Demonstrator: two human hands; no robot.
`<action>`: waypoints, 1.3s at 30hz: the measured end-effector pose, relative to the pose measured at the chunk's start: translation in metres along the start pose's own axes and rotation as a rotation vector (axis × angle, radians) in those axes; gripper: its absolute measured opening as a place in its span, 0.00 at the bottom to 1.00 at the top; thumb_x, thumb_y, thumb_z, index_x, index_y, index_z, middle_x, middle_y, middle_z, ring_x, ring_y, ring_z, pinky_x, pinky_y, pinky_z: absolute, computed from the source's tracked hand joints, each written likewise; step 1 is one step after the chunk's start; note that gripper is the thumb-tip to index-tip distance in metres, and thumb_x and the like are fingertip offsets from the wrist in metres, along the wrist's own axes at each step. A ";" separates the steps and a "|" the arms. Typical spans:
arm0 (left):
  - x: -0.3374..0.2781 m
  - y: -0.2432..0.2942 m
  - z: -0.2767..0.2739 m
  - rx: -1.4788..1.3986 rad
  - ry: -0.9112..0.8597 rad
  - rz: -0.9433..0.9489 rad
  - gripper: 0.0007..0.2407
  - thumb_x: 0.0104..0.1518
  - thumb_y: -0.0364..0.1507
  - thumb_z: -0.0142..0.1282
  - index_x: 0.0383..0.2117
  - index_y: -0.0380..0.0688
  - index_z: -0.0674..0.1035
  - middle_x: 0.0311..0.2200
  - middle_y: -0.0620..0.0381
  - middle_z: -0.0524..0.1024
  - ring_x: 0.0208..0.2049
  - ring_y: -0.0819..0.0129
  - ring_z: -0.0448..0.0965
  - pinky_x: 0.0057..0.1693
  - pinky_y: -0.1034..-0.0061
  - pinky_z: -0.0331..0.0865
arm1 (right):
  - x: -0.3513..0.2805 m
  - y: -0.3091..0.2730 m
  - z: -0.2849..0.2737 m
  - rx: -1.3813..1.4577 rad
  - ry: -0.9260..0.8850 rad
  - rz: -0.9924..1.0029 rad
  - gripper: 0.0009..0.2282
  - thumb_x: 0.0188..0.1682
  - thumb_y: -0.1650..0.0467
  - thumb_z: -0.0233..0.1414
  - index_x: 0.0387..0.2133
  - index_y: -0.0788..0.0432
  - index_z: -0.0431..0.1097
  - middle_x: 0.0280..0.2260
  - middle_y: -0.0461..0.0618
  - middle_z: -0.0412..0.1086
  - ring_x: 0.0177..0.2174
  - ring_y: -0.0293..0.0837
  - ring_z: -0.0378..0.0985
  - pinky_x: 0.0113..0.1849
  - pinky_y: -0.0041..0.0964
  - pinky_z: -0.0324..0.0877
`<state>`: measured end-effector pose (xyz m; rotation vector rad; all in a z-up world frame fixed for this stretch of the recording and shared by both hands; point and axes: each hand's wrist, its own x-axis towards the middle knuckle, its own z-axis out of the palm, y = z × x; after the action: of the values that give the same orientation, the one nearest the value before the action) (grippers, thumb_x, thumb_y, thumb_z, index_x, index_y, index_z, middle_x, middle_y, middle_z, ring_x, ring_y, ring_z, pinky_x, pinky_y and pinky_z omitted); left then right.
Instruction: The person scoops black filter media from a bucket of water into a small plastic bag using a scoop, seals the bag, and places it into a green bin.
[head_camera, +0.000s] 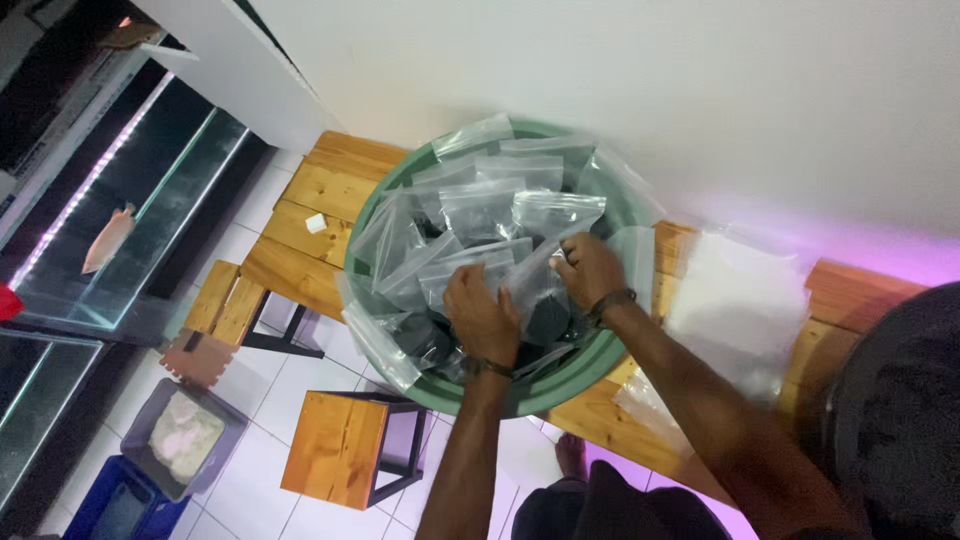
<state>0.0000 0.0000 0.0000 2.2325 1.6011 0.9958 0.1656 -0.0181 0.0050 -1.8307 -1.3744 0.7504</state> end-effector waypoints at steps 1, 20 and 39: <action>-0.008 -0.005 0.016 0.056 0.176 0.152 0.12 0.49 0.26 0.54 0.40 0.41 0.71 0.38 0.47 0.68 0.41 0.54 0.69 0.47 0.65 0.65 | -0.002 0.006 0.004 -0.091 0.079 0.070 0.11 0.45 0.65 0.51 0.25 0.55 0.54 0.22 0.46 0.56 0.25 0.43 0.63 0.29 0.37 0.64; -0.025 0.094 0.044 -0.290 -0.119 0.557 0.08 0.55 0.28 0.46 0.37 0.39 0.73 0.33 0.49 0.70 0.38 0.55 0.73 0.45 0.68 0.67 | -0.070 0.060 -0.051 0.058 0.507 -0.019 0.08 0.42 0.73 0.53 0.35 0.57 0.71 0.31 0.51 0.71 0.35 0.49 0.75 0.32 0.36 0.75; -0.122 0.210 0.108 -0.637 -0.616 0.878 0.07 0.57 0.31 0.46 0.35 0.43 0.75 0.33 0.55 0.72 0.38 0.60 0.75 0.44 0.72 0.69 | -0.226 0.121 -0.134 0.051 1.002 0.426 0.07 0.43 0.72 0.55 0.35 0.57 0.72 0.29 0.56 0.71 0.31 0.52 0.75 0.29 0.43 0.73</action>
<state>0.2052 -0.1686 -0.0168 2.3640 -0.0066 0.6883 0.2787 -0.2840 -0.0105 -2.0260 -0.3213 -0.0099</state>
